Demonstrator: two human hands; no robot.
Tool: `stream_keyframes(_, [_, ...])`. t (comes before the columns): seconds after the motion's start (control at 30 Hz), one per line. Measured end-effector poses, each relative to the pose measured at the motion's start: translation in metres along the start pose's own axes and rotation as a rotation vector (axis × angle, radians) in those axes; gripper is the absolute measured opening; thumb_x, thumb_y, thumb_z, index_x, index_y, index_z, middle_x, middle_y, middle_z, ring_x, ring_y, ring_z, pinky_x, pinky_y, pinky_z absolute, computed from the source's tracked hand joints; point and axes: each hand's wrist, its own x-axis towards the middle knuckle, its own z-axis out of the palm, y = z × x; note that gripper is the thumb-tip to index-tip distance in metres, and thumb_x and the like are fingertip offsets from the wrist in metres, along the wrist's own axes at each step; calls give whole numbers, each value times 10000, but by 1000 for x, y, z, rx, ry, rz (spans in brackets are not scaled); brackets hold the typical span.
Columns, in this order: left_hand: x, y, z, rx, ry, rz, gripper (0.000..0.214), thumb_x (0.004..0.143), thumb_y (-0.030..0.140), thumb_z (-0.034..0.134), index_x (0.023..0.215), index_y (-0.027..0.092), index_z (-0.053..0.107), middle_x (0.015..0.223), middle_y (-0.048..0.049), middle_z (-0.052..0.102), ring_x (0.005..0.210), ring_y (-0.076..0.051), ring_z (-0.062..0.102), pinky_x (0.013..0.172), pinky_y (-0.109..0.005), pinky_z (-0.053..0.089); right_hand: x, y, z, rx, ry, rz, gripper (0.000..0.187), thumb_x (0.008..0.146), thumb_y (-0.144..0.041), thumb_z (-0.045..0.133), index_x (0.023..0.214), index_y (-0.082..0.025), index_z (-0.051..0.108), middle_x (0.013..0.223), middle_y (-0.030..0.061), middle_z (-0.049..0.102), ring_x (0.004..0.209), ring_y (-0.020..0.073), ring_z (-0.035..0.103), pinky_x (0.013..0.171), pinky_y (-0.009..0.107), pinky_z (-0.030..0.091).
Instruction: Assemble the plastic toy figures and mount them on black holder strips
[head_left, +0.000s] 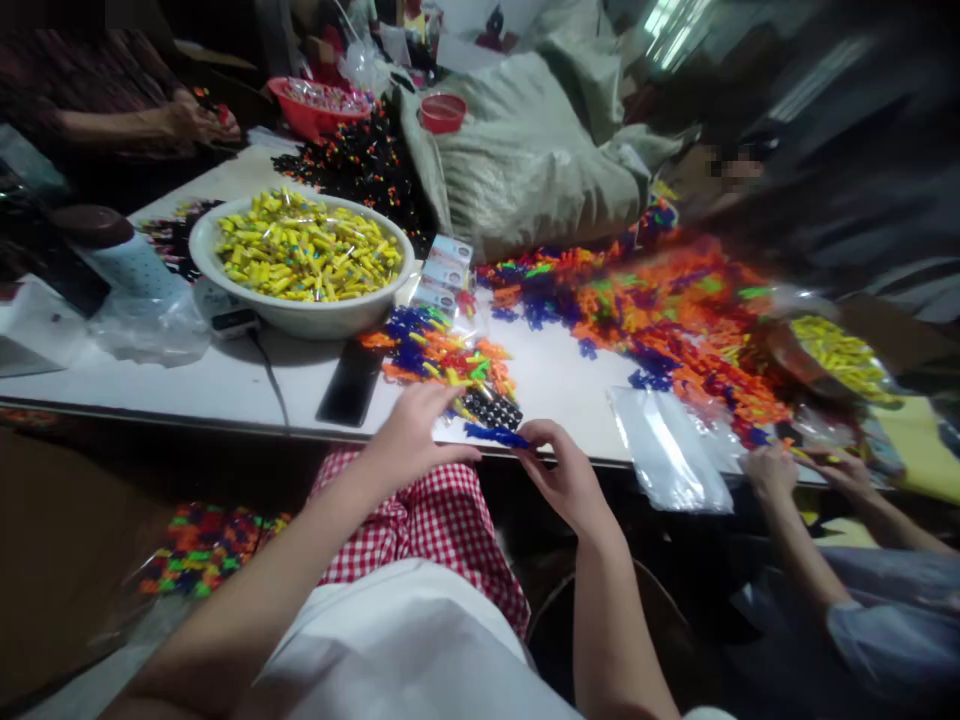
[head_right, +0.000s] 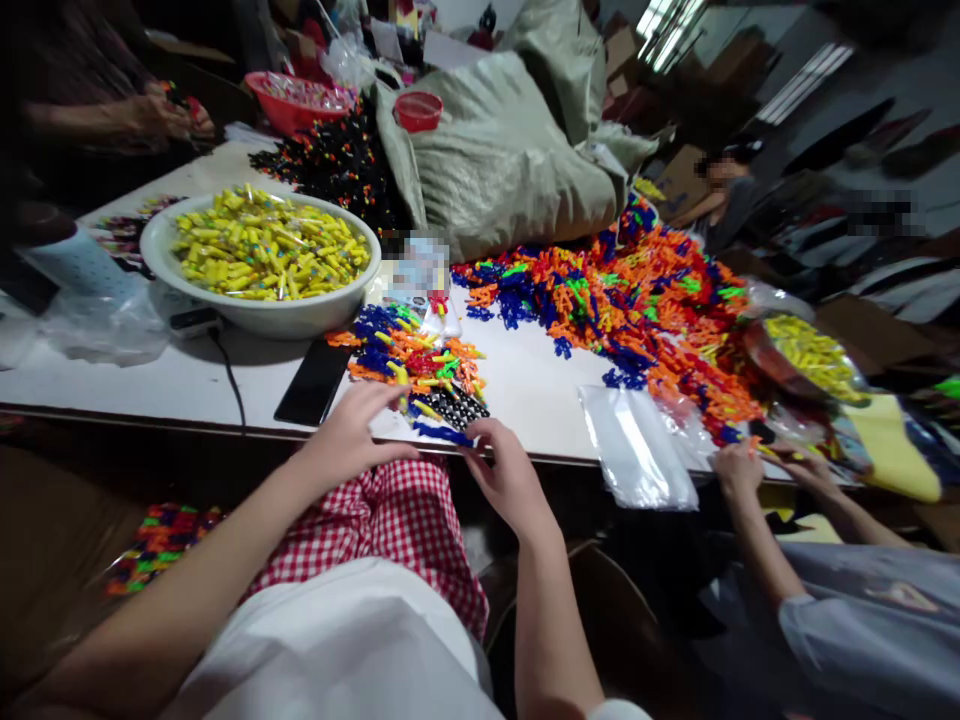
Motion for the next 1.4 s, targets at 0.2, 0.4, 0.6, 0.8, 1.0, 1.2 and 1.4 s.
stream_keyframes(0.2, [-34, 17, 26, -452, -163, -257, 280, 748, 360, 644, 979, 203, 653, 961, -66, 661, 916, -205, 591, 864, -344, 446, 1, -19, 32, 523, -72, 81, 286, 821, -308, 572, 1097, -292, 499, 1037, 32, 575, 881, 151, 564, 778, 309, 486])
stream_keyframes(0.4, [-44, 11, 27, -739, -86, -614, 300, 717, 387, 661, 930, 177, 661, 967, -57, 679, 916, -201, 615, 877, -332, 452, -8, -15, 61, 737, -64, 380, 239, 783, -358, 604, 1004, -274, 642, 955, 11, 666, 805, 149, 603, 753, 304, 495])
stream_keyframes(0.6, [-48, 9, 33, -821, 73, -696, 390, 715, 289, 658, 1090, 207, 586, 1117, -52, 624, 1026, -180, 579, 937, -322, 424, -12, -16, 71, 875, 188, 609, 272, 684, -342, 699, 938, -246, 680, 1007, 13, 685, 949, 191, 612, 900, 354, 450])
stream_keyframes(0.8, [-49, 6, 31, -803, 159, -742, 280, 635, 246, 708, 853, 155, 560, 907, -50, 664, 917, -173, 616, 901, -340, 456, -15, 2, 72, 1089, 331, 696, 288, 630, -350, 737, 862, -212, 637, 825, 16, 715, 847, 180, 647, 927, 381, 440])
stream_keyframes(1.0, [-45, 3, 28, -843, 290, -716, 342, 645, 239, 696, 937, 173, 532, 872, -21, 643, 857, -142, 628, 849, -309, 478, -21, -6, 82, 1356, 337, 753, 308, 596, -254, 763, 819, -239, 551, 895, -15, 694, 763, 145, 658, 834, 323, 503])
stream_keyframes(1.2, [-50, 5, 5, -715, 226, -92, 64, 726, 222, 680, 711, 211, 619, 809, -16, 680, 856, -159, 620, 807, -327, 484, -27, -24, 88, 1310, 249, 831, 183, 733, -331, 648, 866, -256, 548, 826, -12, 651, 777, 150, 634, 756, 305, 528])
stream_keyframes(1.4, [-53, 22, -32, -426, -27, 277, 115, 832, 305, 561, 800, 261, 662, 896, -23, 717, 1002, -217, 615, 889, -398, 408, -32, -46, 81, 1172, 79, 679, 217, 795, -455, 554, 905, -268, 548, 837, 5, 629, 799, 170, 616, 780, 354, 525])
